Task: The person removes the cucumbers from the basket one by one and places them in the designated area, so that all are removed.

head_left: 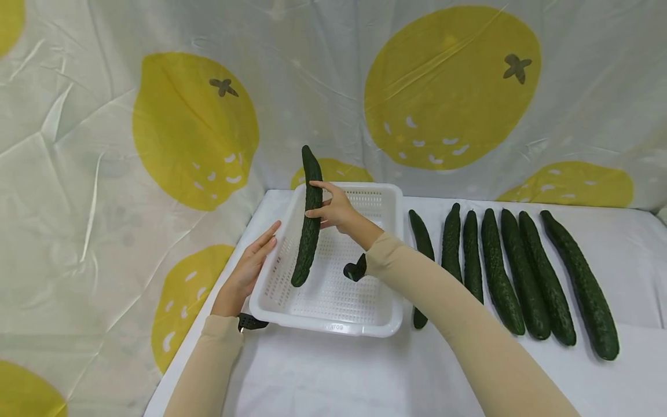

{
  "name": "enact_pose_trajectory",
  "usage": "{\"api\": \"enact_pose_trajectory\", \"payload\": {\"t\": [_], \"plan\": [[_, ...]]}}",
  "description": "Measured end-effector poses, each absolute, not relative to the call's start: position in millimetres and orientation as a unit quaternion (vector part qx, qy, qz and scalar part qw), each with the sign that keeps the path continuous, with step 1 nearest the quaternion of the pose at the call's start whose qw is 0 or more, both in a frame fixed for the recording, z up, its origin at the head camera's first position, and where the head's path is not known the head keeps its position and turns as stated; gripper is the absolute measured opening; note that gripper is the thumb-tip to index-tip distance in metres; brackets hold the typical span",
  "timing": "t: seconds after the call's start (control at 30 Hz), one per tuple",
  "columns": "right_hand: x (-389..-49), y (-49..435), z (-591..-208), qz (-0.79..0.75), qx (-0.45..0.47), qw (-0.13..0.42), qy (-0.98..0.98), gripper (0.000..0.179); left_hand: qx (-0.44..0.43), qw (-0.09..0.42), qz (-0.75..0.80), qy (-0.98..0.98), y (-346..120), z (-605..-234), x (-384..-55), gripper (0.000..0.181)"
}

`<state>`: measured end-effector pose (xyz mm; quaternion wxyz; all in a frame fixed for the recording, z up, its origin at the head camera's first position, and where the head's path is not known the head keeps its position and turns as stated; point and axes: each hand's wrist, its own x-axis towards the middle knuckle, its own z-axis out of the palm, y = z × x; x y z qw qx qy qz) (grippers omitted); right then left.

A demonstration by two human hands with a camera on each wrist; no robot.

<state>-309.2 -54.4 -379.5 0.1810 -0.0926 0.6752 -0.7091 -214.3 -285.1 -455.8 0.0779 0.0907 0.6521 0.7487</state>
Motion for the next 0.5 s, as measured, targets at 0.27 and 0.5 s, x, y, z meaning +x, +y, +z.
{"api": "enact_pose_trajectory", "payload": {"t": [0.27,0.5], "plan": [[-297.4,-34.6,-350.0,-0.703,-0.125,0.220,0.664,0.080,0.086,0.087,0.757,0.642,-284.4,-455.8,-211.4,0.053],[-289.7,-12.8,-327.5,-0.715,-0.138,0.238,0.643,0.080,0.093,0.081,0.757,0.642,-284.1,-454.9,-212.9,0.052]]}}
